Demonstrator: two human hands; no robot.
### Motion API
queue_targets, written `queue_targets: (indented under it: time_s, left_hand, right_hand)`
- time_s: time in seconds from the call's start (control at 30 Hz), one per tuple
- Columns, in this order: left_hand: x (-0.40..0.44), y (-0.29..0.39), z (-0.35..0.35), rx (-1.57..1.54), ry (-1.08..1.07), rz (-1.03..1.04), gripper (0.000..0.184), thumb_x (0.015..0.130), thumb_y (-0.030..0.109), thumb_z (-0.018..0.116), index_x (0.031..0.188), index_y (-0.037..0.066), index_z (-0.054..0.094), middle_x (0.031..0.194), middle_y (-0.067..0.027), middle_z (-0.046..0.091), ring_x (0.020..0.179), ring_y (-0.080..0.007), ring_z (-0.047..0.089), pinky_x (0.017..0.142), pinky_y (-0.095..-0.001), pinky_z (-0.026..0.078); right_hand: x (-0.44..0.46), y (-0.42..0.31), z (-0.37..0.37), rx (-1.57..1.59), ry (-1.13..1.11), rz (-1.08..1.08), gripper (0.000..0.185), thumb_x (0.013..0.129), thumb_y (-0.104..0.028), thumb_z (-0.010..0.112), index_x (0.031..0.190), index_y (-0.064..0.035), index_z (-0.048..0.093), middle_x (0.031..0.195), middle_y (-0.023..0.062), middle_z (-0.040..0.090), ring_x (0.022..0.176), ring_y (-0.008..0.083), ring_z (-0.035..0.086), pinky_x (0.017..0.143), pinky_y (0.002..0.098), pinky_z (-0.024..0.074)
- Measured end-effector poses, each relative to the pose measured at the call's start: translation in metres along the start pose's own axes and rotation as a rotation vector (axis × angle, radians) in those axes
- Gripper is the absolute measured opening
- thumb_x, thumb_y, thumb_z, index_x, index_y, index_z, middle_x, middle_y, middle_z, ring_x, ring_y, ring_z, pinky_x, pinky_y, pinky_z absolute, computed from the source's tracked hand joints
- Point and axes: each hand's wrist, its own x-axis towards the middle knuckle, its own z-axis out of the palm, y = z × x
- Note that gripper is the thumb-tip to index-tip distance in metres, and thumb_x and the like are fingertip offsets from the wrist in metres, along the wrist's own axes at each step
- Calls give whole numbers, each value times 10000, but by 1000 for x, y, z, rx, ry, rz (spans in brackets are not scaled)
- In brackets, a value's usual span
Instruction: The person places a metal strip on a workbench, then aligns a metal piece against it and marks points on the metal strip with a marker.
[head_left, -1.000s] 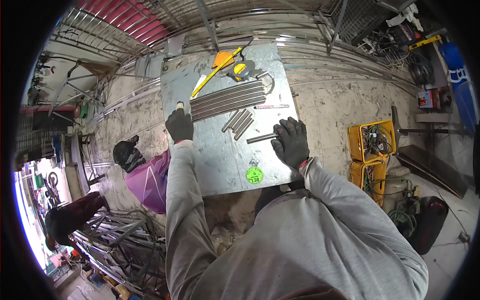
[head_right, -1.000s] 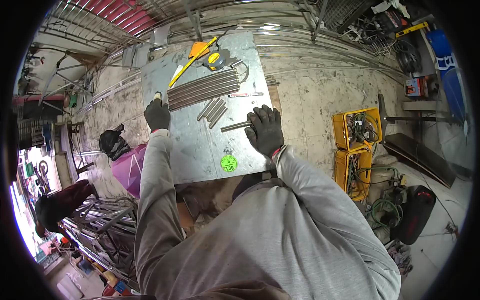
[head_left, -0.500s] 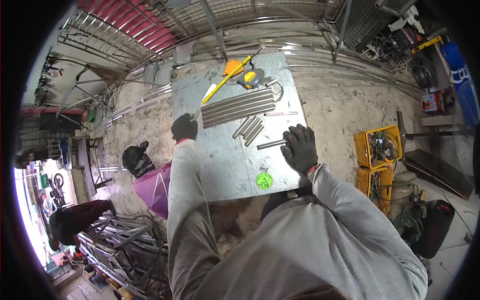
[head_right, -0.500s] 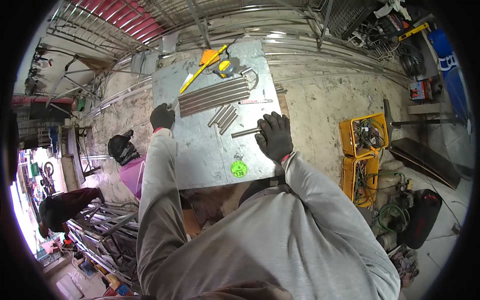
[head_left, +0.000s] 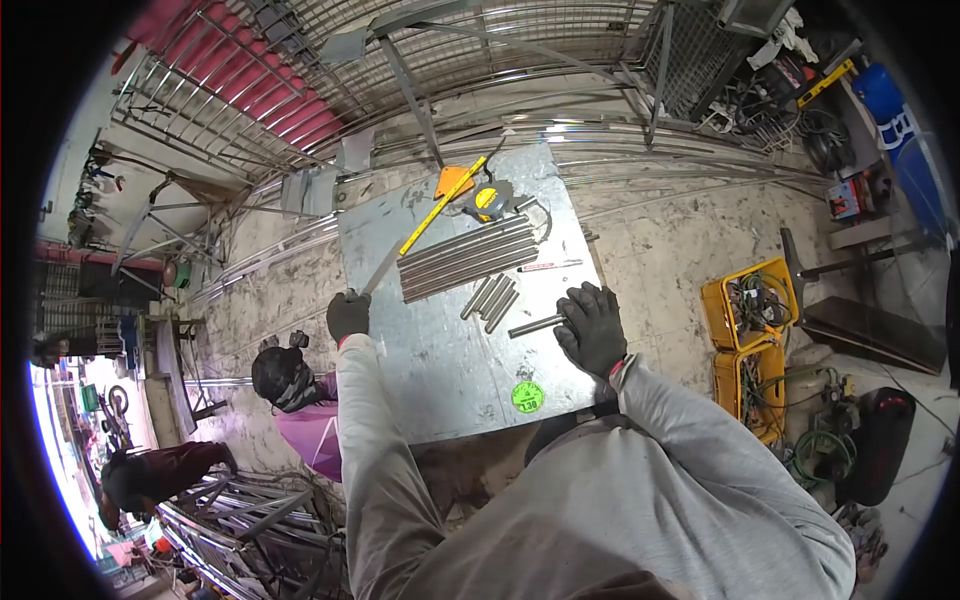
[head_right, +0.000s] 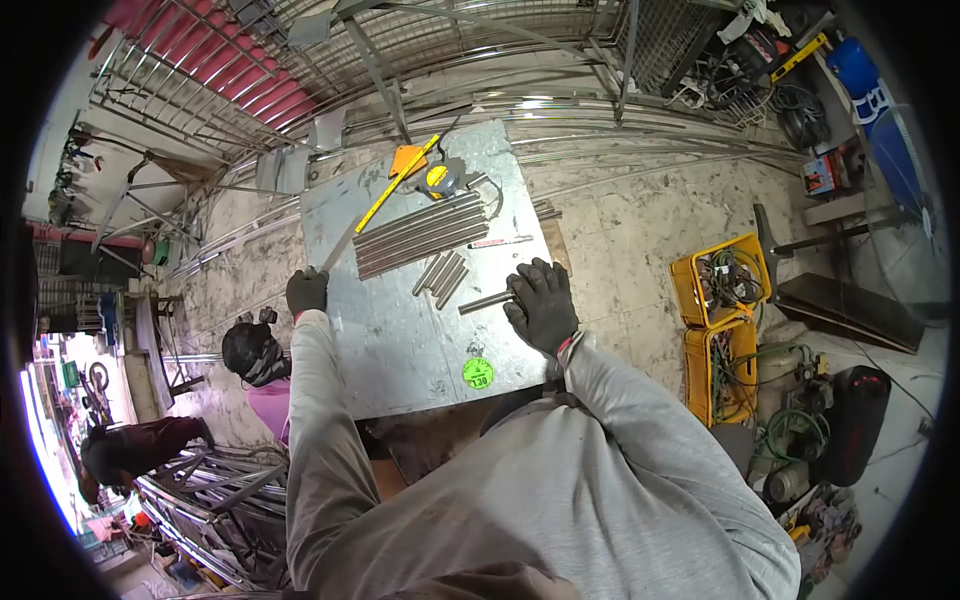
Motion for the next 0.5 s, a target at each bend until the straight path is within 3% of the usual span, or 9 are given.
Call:
queue_targets:
  time_s: [0.1, 0.17, 0.23, 0.27, 0.37, 0.43, 0.5]
  left_hand:
    - [3, 0, -4, 38, 97, 57, 533, 848, 353, 903, 1266, 40, 800, 1145, -247, 814, 1082, -424, 785, 942, -494, 612]
    - [2, 1, -9, 108, 106, 72, 535, 854, 313, 888, 1314, 54, 797, 1188, -243, 813, 1112, -413, 787, 961, -492, 612]
    - [5, -10, -12, 218, 116, 247, 478, 871, 293, 854, 1291, 72, 799, 1183, -217, 817, 1088, -404, 791, 954, -503, 614]
    - [7, -10, -15, 275, 75, 237, 356, 904, 302, 798, 1183, 83, 824, 1109, -204, 820, 1054, -404, 788, 932, -517, 613]
    - [2, -1, -27, 399, -8, 273, 295, 931, 334, 755, 1061, 81, 835, 1032, -208, 812, 1030, -412, 779, 912, -526, 612]
    - [-1, -11, -19, 334, 30, 336, 288, 929, 337, 744, 989, 70, 834, 977, -223, 801, 973, -419, 776, 859, -549, 599]
    - [-7, -21, -17, 139, -73, 263, 312, 917, 328, 746, 971, 26, 806, 949, -247, 783, 921, -442, 758, 810, -562, 569]
  right_hand:
    - [-1, 2, 3, 8, 12, -2, 467, 923, -289, 773, 1327, -63, 710, 1403, 194, 641, 1382, 444, 554, 1171, 632, 422]
    - [-3, 5, 6, 42, 2, 3, 481, 963, -331, 723, 1375, -87, 671, 1443, 193, 621, 1410, 457, 534, 1188, 678, 382]
    - [-4, 6, 8, 44, 5, 7, 479, 962, -328, 729, 1373, -89, 670, 1443, 189, 623, 1410, 457, 536, 1195, 678, 381]
    - [-5, 6, 9, 50, 12, 3, 478, 961, -325, 734, 1372, -90, 669, 1443, 184, 624, 1411, 457, 538, 1201, 677, 381]
    - [-5, 7, 11, 29, 21, -4, 486, 960, -335, 738, 1374, -91, 668, 1444, 178, 625, 1409, 454, 541, 1205, 680, 377]
    - [-7, 7, 10, 6, 14, 7, 493, 962, -342, 739, 1379, -91, 666, 1443, 177, 626, 1412, 448, 542, 1208, 679, 377]
    - [-6, 6, 8, 8, -18, 20, 488, 971, -351, 735, 1380, -92, 670, 1457, 178, 625, 1428, 448, 538, 1218, 678, 373]
